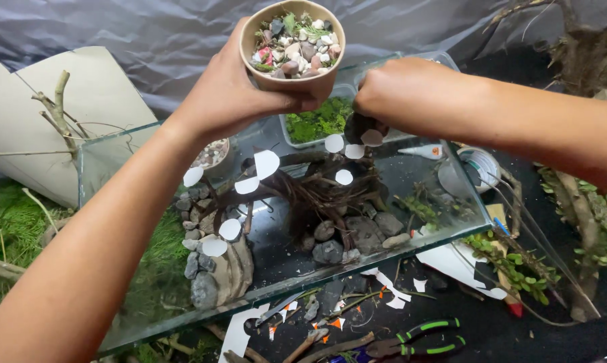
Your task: Using tweezers to carefully place small stones and moss into a glass terrarium for decoration.
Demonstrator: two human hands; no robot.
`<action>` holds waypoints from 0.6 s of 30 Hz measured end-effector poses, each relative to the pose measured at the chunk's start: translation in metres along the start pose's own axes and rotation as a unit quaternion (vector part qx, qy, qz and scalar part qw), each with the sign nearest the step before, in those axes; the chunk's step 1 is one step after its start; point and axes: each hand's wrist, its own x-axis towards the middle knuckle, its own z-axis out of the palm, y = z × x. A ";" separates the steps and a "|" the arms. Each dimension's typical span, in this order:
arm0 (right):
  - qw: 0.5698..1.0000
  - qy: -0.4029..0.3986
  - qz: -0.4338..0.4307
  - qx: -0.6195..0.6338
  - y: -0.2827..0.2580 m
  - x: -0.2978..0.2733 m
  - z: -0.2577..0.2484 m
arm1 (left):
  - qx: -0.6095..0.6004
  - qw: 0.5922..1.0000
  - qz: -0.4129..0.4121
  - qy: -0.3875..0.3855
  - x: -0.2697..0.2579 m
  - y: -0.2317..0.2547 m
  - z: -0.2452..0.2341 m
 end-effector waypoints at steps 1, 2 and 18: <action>1.000 -0.001 0.001 0.000 0.001 0.004 0.001 | -0.001 1.000 0.001 0.000 0.000 0.001 0.000; 0.999 -0.026 0.018 0.041 0.001 0.009 0.002 | 0.007 1.000 -0.014 0.001 0.000 0.003 0.001; 0.972 -0.100 0.084 0.194 -0.015 0.047 0.009 | 0.013 1.000 -0.017 0.008 -0.001 0.001 -0.001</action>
